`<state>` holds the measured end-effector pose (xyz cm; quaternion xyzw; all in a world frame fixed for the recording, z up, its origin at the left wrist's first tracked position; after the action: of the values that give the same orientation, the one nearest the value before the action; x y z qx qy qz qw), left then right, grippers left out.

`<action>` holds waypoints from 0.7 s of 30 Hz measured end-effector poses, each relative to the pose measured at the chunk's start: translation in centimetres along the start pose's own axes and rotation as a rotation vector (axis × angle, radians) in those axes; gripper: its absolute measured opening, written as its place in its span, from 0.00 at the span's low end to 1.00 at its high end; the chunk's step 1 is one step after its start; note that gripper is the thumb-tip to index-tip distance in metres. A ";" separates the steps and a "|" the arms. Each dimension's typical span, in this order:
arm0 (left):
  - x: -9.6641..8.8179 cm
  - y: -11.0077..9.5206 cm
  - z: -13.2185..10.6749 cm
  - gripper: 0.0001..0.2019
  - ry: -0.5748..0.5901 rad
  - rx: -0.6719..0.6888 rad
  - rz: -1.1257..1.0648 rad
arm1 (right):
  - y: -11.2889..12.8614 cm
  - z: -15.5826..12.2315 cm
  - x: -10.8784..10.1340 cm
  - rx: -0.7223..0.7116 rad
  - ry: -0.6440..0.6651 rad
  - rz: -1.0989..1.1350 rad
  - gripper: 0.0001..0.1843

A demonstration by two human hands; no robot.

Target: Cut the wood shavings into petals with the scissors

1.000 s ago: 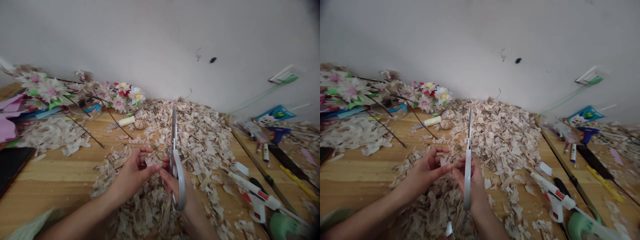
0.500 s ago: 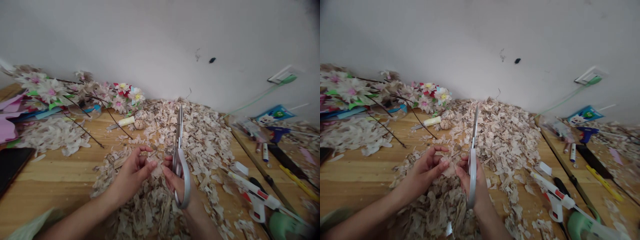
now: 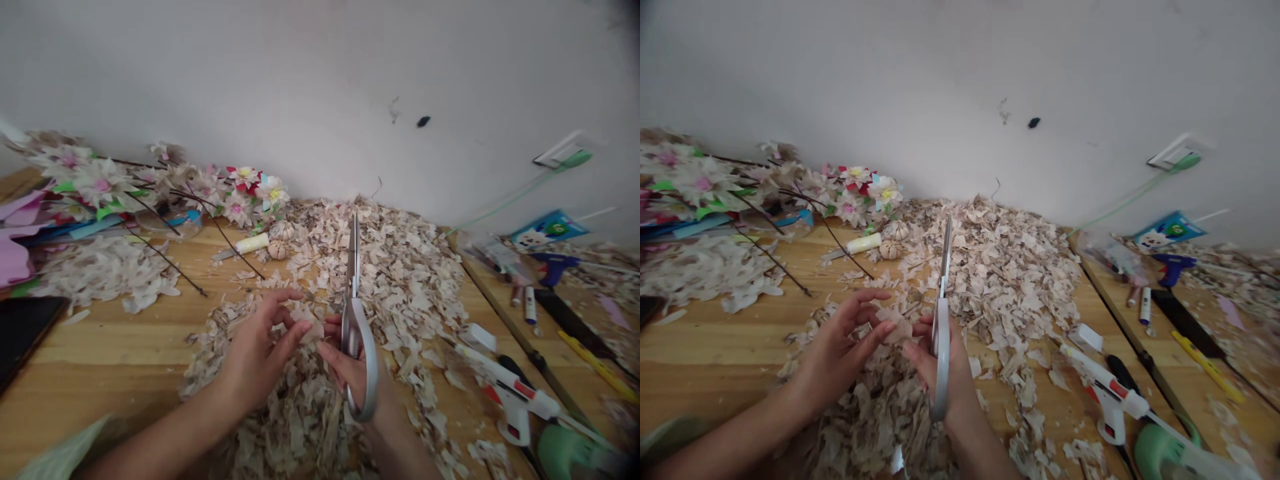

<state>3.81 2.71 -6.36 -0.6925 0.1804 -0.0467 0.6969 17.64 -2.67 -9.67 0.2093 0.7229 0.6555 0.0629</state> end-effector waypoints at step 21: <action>0.7 0.0 1.0 0.19 0.217 -0.206 -0.295 | -0.4 0.8 -0.4 0.056 0.095 0.014 0.21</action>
<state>4.78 3.49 -6.53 -0.7699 0.1549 -0.2038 0.5845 18.24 -2.12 -10.22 0.1846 0.7417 0.6446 0.0179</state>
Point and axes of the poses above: each hand's wrist, its own z-axis towards the middle knuckle, its own x-axis out of the palm, y = z × x, the point moved 7 cm from there along z, towards the middle knuckle, and after that the axes turned 3 degrees about -x, right-handed, at the moved point
